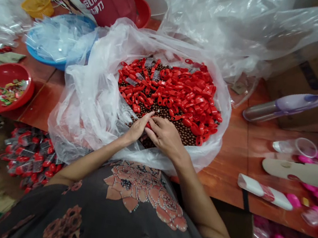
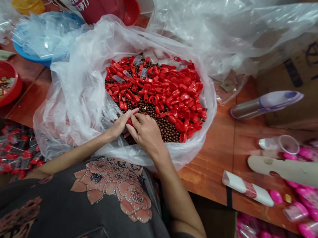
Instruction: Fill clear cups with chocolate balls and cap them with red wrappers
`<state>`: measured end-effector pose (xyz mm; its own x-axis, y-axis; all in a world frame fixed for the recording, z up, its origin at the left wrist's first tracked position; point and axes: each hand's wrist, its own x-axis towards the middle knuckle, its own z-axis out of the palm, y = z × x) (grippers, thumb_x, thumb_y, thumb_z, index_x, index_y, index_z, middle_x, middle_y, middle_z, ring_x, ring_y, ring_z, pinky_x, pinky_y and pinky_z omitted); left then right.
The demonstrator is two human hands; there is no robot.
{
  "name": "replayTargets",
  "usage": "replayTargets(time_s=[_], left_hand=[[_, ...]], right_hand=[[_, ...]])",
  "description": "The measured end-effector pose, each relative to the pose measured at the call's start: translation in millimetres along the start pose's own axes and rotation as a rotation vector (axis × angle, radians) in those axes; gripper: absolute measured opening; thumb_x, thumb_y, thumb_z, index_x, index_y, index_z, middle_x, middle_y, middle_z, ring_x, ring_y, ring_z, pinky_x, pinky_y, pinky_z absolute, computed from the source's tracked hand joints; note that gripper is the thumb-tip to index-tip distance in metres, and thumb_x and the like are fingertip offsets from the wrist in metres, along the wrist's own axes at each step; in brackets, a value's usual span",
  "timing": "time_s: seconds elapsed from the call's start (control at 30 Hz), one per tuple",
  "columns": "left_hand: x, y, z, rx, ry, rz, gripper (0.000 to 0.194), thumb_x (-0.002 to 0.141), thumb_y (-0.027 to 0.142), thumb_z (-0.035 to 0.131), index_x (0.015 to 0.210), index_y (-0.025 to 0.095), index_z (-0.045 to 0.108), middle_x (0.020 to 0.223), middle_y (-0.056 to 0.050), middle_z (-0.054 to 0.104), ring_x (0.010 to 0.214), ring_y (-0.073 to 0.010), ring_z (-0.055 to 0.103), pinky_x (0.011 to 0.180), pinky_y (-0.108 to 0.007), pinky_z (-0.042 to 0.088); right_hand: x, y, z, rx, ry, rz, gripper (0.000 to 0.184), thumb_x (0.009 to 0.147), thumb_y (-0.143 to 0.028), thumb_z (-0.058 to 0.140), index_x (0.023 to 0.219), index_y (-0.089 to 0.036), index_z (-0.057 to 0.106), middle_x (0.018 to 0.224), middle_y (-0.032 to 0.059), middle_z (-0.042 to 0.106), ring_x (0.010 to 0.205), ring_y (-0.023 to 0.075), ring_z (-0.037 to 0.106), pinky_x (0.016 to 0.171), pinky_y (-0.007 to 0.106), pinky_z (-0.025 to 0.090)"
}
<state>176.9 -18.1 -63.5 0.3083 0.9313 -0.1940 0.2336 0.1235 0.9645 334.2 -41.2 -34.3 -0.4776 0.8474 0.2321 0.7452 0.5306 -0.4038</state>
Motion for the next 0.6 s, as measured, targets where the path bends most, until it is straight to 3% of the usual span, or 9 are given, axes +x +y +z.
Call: replayTargets(time_s=[0.13,0.23,0.33,0.4,0.47,0.53,0.6], left_hand=[[-4,2,4.0,-0.109,-0.080,-0.143,0.072,0.095,0.066,0.025,0.147,0.020,0.042,0.116,-0.013,0.067,0.069,-0.0175,0.063,0.057,-0.029,0.051],[-2,9,2.1,-0.221,-0.071,-0.166,0.067,0.096,0.062,0.029,0.148,0.021,0.040,0.089,-0.009,0.069,0.054,-0.0127,0.055,0.049,-0.025,0.045],[2,25,-6.4,-0.365,-0.047,-0.171,0.061,0.098,0.055,0.030,0.149,0.022,0.037,0.066,-0.002,0.061,0.047,-0.0107,0.051,0.046,-0.022,0.041],[4,36,-13.0,-0.423,-0.055,-0.177,0.061,0.098,0.055,0.028,0.150,0.023,0.034,0.059,0.002,0.055,0.042,-0.0096,0.047,0.042,-0.021,0.036],[4,42,-17.1,-0.431,-0.058,-0.170,0.062,0.098,0.056,0.026,0.151,0.024,0.033,0.059,0.003,0.055,0.042,-0.0091,0.046,0.041,-0.020,0.035],[3,41,-17.2,-0.417,-0.054,-0.155,0.061,0.098,0.055,0.028,0.150,0.024,0.033,0.060,0.003,0.055,0.043,-0.0092,0.048,0.042,-0.020,0.036],[2,36,-13.6,-0.401,-0.059,-0.146,0.061,0.098,0.056,0.031,0.150,0.025,0.034,0.061,0.002,0.056,0.044,-0.0097,0.048,0.043,-0.021,0.037]], right_hand=[[0,6,-6,-0.139,-0.134,-0.100,0.046,0.098,-0.048,0.044,0.123,-0.015,0.062,0.122,0.0157,0.062,0.104,0.0271,0.057,0.089,0.042,0.046],[-1,10,-4,0.056,-0.102,-0.077,0.049,0.096,-0.051,0.046,0.129,-0.017,0.058,0.121,0.0147,0.063,0.108,0.0267,0.057,0.092,0.043,0.048],[-6,14,2,0.446,0.133,0.153,0.051,0.095,-0.052,0.049,0.137,-0.023,0.050,0.124,0.0114,0.063,0.106,0.0222,0.061,0.091,0.041,0.051],[-12,15,7,0.679,0.287,0.385,0.043,0.091,-0.050,0.055,0.125,-0.024,0.059,0.108,0.0072,0.069,0.091,0.0184,0.065,0.082,0.036,0.054],[-16,14,10,0.845,0.341,0.572,0.034,0.085,-0.049,0.063,0.103,-0.021,0.068,0.085,0.0031,0.070,0.074,0.0161,0.065,0.067,0.030,0.053],[-17,10,12,0.928,0.365,0.666,0.031,0.082,-0.049,0.066,0.088,-0.019,0.070,0.074,0.0013,0.069,0.066,0.0150,0.062,0.057,0.027,0.050],[-15,4,12,0.912,0.469,0.693,0.031,0.086,-0.049,0.061,0.086,-0.019,0.072,0.075,0.0015,0.070,0.067,0.0153,0.062,0.059,0.028,0.051]])
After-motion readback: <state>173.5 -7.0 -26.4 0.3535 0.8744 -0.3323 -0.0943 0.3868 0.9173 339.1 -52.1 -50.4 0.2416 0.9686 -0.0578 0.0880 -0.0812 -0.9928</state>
